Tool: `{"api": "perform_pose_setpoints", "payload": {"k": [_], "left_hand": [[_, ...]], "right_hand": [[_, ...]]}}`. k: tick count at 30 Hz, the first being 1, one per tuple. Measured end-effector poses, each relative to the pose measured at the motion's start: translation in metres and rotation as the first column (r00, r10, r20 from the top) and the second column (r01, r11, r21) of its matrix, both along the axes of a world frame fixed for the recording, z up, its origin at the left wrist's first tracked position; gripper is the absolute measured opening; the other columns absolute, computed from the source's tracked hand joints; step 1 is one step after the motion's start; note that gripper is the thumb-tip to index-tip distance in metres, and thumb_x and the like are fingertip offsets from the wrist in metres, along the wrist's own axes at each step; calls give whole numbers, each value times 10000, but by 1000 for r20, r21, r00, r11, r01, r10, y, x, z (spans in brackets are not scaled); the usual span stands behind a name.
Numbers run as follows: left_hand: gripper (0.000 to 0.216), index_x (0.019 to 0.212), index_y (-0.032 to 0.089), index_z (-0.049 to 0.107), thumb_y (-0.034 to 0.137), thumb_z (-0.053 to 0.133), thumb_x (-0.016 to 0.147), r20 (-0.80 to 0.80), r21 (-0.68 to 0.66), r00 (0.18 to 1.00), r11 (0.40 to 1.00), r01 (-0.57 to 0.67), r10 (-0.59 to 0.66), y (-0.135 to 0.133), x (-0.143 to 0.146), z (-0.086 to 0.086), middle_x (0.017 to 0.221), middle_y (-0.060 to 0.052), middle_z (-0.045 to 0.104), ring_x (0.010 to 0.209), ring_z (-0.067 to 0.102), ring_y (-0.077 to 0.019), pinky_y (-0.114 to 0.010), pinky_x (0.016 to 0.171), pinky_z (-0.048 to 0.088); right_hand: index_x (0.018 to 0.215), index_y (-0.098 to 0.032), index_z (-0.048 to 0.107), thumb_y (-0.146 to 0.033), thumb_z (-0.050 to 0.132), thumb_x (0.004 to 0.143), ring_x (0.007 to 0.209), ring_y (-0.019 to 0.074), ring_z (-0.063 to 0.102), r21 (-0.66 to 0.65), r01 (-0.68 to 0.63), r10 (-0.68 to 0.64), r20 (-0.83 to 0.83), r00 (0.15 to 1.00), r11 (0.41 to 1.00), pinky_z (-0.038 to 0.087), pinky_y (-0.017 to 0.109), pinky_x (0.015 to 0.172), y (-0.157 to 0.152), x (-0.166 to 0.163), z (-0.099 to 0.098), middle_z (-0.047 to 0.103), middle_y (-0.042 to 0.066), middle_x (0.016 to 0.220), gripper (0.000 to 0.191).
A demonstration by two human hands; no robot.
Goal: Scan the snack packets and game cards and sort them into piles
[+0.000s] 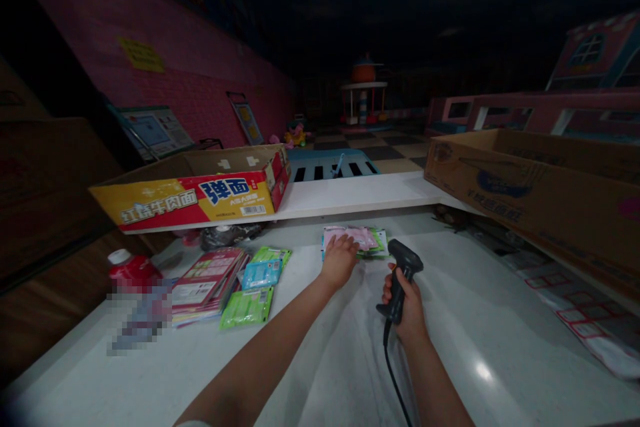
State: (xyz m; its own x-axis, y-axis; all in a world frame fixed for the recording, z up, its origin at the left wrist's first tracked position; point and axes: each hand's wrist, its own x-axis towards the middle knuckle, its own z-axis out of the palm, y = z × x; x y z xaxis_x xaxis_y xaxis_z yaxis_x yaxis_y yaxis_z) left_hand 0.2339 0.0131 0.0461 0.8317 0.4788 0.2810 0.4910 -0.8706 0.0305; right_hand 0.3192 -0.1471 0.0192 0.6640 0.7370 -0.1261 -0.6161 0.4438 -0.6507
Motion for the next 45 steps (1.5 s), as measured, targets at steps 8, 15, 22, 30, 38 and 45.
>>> {"api": "perform_pose_setpoints", "payload": {"k": [8, 15, 22, 30, 38, 45], "left_hand": [[456, 1409, 190, 462, 185, 379, 961, -55, -35, 998, 999, 5, -7, -12, 24, -20, 1526, -113, 426, 1421, 365, -265, -581, 1190, 184], [440, 1359, 184, 495, 137, 379, 937, -52, -49, 993, 993, 106, -108, -6, 25, -23, 1533, -108, 418, 1419, 366, -259, -599, 1179, 199], [446, 1368, 164, 484, 131, 400, 932, -28, -16, 982, 983, 185, -186, 7, 10, -25, 1506, -113, 452, 1416, 377, -220, -483, 1200, 232], [481, 1430, 203, 450, 178, 416, 951, 26, -59, 984, 983, -175, 177, 17, -10, -26, 1541, -141, 396, 1462, 296, -284, -549, 1178, 234], [502, 1445, 195, 433, 141, 391, 947, 67, -117, 994, 990, -77, 85, 24, -34, -27, 1542, -92, 409, 1460, 303, -237, -468, 1201, 233], [460, 1401, 181, 475, 196, 452, 942, 117, -126, 976, 977, -171, 186, 26, -95, -18, 1500, -122, 455, 1437, 340, -240, -458, 1177, 290]], "right_hand": [[947, -199, 655, -400, 828, 677, 426, 60, 457, -1, 26, -26, -22, 999, 1000, 387, 154, 374, -2, 4, -1, 569, -65, 580, 378], [936, -194, 660, -397, 826, 678, 430, 56, 453, 0, 39, -38, -38, 999, 999, 391, 153, 378, -2, 5, -1, 560, -67, 582, 368], [944, -203, 658, -400, 820, 684, 433, 59, 453, -9, 17, -17, -36, 999, 1000, 386, 157, 383, -2, 3, 0, 563, -61, 593, 364], [916, -212, 636, -426, 828, 659, 431, 73, 456, -42, 29, -28, 17, 999, 999, 382, 173, 379, -3, 3, 1, 551, -59, 594, 386], [921, -195, 660, -399, 834, 657, 436, 70, 457, -22, 8, -8, -6, 1000, 1000, 382, 167, 386, -4, 2, 1, 561, -53, 593, 375], [925, -195, 673, -393, 830, 668, 441, 76, 453, -45, -36, 37, 16, 999, 998, 387, 171, 384, -6, 0, -3, 559, -46, 598, 360]]}}
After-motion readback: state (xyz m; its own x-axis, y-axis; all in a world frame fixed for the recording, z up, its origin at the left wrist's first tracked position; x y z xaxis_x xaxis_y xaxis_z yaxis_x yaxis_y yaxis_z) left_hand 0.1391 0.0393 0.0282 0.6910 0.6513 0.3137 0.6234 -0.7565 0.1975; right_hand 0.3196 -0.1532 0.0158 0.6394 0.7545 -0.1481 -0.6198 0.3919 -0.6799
